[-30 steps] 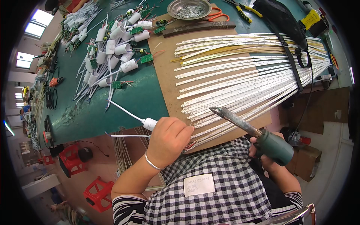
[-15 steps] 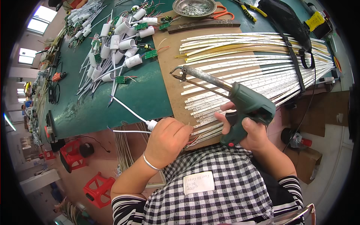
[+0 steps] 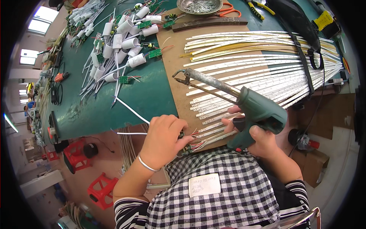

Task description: The person solders wires onto LED strips using a soldering gun.

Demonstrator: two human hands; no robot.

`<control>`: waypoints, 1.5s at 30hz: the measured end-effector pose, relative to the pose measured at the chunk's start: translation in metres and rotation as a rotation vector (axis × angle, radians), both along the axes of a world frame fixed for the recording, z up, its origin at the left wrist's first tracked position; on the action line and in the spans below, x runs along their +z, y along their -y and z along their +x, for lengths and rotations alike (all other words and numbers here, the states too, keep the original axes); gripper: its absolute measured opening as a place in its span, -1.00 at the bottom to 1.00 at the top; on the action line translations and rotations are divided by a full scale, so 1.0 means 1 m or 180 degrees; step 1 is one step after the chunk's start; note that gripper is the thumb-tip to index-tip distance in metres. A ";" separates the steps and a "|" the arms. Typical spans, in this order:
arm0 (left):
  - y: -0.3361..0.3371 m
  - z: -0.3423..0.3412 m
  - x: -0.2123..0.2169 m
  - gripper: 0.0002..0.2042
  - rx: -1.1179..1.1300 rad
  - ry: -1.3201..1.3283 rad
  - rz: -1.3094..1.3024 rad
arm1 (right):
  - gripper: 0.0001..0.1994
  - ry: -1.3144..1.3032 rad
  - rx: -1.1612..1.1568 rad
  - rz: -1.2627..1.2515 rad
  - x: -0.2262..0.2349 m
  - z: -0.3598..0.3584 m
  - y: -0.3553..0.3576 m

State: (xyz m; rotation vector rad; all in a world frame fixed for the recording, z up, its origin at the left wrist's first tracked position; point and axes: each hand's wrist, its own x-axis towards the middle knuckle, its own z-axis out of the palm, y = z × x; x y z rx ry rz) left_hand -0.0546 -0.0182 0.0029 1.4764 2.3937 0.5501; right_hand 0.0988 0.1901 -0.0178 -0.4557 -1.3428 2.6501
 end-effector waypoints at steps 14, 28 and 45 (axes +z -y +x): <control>0.001 0.004 0.004 -0.86 -0.0090 0.0167 0.0227 | -0.25 0.0006 0.0014 0.0055 -0.003 0.001 0.004; 0.000 0.016 -0.012 -0.90 0.0637 0.1022 0.0764 | -0.24 -0.0012 0.0017 0.0181 -0.010 0.003 0.007; -0.011 0.018 -0.016 -0.90 0.0530 0.0104 0.0382 | -0.21 0.0287 0.0395 0.0251 -0.003 0.006 0.007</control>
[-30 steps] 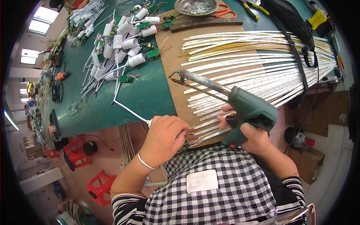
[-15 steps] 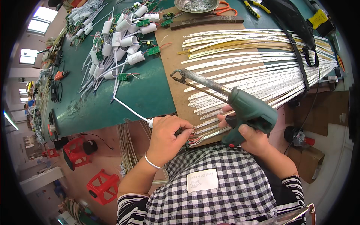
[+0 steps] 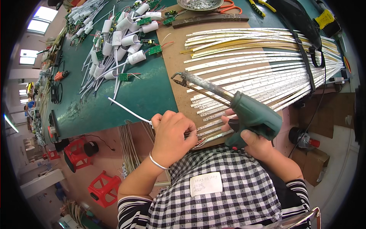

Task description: The person solders wires onto LED strips using a soldering gun.

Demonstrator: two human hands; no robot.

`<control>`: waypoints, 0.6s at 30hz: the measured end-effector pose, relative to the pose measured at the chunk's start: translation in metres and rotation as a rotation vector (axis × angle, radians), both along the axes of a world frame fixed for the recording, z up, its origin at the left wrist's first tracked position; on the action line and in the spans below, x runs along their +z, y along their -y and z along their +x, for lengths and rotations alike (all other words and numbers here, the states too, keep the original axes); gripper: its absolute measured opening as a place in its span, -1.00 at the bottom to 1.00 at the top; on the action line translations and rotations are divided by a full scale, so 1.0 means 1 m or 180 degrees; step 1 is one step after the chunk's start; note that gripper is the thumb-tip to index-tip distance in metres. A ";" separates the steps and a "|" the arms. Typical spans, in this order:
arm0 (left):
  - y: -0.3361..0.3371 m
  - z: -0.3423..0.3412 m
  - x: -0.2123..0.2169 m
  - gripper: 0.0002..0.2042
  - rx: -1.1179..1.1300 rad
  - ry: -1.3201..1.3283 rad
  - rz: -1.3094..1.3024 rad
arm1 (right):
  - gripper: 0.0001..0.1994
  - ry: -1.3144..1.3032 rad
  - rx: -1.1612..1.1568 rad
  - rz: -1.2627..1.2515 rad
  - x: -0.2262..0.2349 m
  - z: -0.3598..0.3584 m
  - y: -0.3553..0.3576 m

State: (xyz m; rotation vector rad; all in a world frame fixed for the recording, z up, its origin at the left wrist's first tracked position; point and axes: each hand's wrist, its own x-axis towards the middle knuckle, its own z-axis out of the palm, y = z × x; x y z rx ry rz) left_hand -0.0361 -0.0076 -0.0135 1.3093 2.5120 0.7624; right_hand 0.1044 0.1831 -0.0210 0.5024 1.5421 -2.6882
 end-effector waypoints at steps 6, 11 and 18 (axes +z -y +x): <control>-0.003 0.000 0.000 -0.91 -0.0032 -0.0206 -0.0077 | -0.24 0.0016 0.0002 0.0058 0.000 0.002 0.000; -0.003 0.001 -0.003 -0.91 0.0024 -0.0254 -0.0031 | -0.43 -0.0261 0.0056 0.0234 -0.011 0.015 -0.001; 0.000 0.004 -0.009 -0.91 0.0111 -0.0331 0.0160 | -0.60 -0.0146 0.0277 0.1292 0.020 0.057 -0.022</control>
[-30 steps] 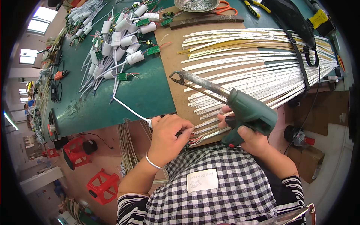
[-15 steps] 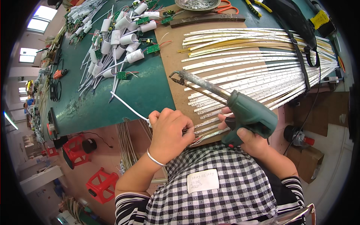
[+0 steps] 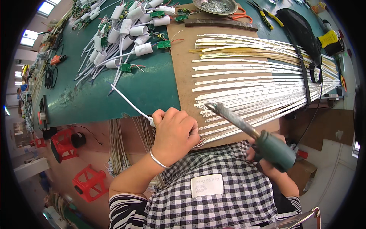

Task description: The person solders wires onto LED strips using a soldering gun.

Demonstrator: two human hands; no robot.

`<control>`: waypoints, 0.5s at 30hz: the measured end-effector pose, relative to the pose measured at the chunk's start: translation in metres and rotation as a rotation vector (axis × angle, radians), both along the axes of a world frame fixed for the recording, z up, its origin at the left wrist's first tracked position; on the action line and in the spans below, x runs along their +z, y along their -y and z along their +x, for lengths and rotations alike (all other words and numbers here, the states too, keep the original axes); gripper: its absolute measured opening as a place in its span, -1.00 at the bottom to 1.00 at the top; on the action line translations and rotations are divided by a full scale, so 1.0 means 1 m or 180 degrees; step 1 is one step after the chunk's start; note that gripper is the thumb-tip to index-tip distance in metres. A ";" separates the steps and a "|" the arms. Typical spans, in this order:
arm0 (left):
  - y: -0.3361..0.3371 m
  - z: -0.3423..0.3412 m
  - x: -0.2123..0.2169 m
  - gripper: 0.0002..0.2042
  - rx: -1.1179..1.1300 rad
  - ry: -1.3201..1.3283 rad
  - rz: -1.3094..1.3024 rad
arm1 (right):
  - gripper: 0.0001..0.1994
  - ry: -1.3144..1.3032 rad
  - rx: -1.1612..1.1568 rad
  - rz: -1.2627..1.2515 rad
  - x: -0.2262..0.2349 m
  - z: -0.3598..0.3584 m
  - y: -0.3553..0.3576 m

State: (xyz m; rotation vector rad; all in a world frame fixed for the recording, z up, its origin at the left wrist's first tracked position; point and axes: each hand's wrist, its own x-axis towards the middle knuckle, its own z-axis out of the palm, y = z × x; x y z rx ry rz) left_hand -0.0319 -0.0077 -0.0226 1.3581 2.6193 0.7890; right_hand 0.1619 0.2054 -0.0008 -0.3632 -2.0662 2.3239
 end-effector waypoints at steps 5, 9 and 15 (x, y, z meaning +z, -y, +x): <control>0.000 -0.002 -0.002 -0.89 -0.0003 -0.0078 0.0131 | -0.62 0.0327 -0.0001 0.2055 -0.001 0.033 -0.004; -0.001 -0.003 -0.001 -0.87 -0.0023 -0.0074 0.0102 | -0.53 0.0167 0.0537 0.2655 0.005 0.034 -0.011; -0.002 -0.002 -0.002 -0.86 -0.0009 -0.0054 0.0101 | -0.43 -0.0117 0.0745 0.2746 0.009 0.021 -0.009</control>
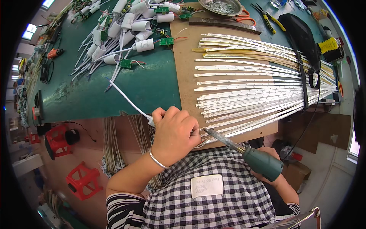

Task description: The person solders wires onto LED strips using a soldering gun.

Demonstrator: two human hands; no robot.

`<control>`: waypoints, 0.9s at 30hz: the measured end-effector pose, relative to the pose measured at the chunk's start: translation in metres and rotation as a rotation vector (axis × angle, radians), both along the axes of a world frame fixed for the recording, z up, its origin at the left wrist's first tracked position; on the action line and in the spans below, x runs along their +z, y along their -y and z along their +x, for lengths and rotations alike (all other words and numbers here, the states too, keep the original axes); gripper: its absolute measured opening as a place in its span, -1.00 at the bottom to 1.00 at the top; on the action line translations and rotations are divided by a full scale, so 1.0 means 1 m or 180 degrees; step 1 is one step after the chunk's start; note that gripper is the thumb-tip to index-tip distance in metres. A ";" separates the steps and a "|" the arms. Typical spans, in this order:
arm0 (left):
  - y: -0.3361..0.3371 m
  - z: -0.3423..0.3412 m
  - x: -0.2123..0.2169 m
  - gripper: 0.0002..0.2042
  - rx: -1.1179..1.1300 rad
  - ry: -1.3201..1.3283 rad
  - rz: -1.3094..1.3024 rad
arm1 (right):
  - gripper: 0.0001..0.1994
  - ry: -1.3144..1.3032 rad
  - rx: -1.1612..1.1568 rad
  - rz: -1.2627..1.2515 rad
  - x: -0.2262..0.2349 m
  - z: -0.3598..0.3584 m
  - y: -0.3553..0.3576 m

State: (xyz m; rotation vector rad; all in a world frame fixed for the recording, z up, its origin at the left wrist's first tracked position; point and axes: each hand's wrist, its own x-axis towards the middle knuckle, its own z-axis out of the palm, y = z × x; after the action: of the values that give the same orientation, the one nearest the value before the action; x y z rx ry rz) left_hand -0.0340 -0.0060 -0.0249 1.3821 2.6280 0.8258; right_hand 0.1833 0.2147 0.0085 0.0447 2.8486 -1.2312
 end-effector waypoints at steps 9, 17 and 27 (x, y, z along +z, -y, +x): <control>0.000 0.000 0.000 -0.87 0.0009 0.0034 -0.0014 | -0.40 -0.0033 0.0029 0.0221 -0.004 0.002 0.000; -0.001 0.001 0.002 -0.88 0.0003 0.0041 -0.0045 | -0.58 0.0392 -0.0743 -0.1185 -0.005 0.005 0.002; -0.002 0.003 0.006 -0.89 0.0071 0.0036 -0.0166 | -0.44 0.0150 -0.1499 -0.2084 -0.018 0.010 0.006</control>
State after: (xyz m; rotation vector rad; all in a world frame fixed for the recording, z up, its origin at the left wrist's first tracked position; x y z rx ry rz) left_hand -0.0313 -0.0044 -0.0191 1.3341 2.6411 0.7596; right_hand 0.1928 0.2088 -0.0099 0.7340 2.3133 -2.1424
